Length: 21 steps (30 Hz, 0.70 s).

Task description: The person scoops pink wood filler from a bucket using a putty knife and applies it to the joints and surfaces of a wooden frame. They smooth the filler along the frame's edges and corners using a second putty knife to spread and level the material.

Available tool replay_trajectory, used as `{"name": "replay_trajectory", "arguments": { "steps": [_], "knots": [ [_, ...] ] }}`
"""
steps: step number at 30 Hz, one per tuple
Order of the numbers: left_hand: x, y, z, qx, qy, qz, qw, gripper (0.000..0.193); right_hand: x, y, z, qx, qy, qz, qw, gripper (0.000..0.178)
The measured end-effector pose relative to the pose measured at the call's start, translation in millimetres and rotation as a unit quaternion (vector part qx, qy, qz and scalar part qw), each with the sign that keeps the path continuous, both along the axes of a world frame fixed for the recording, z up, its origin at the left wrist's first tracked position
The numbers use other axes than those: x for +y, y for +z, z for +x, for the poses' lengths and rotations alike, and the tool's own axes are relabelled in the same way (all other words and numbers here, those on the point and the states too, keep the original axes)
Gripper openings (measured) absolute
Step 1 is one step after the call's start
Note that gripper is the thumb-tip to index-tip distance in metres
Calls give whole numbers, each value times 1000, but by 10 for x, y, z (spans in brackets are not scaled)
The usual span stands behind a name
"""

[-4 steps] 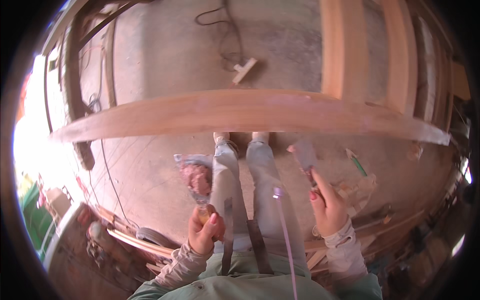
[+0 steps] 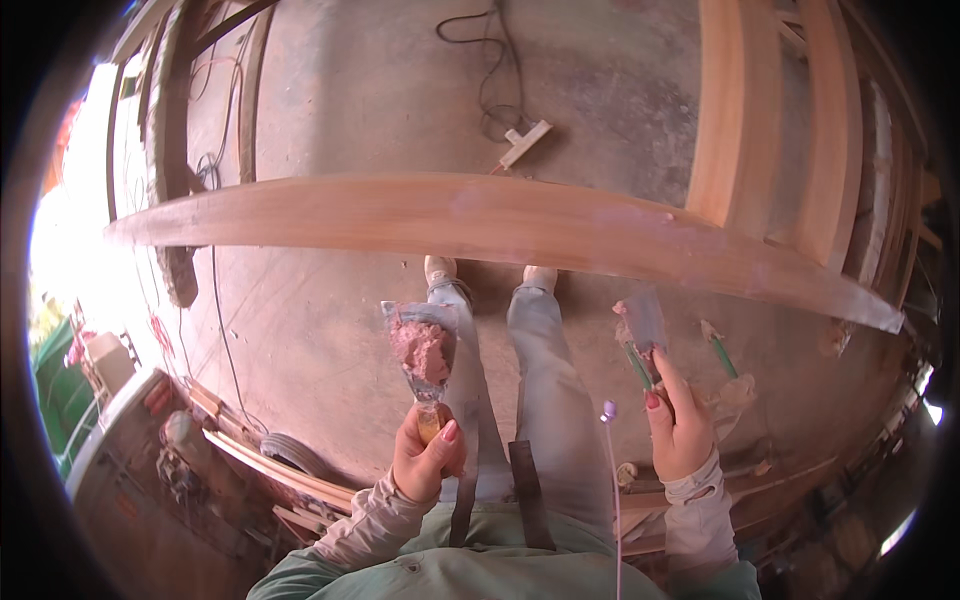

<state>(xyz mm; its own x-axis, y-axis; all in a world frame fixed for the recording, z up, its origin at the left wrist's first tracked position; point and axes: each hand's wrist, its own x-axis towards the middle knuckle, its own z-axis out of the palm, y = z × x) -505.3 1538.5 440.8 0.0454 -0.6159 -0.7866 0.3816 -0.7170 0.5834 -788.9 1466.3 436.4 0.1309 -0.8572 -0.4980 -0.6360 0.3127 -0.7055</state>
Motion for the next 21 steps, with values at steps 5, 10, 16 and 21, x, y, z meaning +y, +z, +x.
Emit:
{"name": "replay_trajectory", "arguments": {
  "steps": [5, 10, 16, 21],
  "knots": [
    [46, 6, 348, 44, 47, -3, 998, 23, -180, 72, 504, 57, 72, -62, 994, 43],
    [129, 24, 964, 38, 78, -4, 996, 24, -409, 171, 1339, 92, 158, -95, 979, 43],
    [352, 64, 2105, 40, 154, 13, 987, 24, -521, 177, 2465, 116, 173, -142, 968, 45],
    [404, 74, 2926, 0, 166, -34, 986, 20, -546, -52, 2977, 256, 164, -171, 937, 48]
  ]
}}
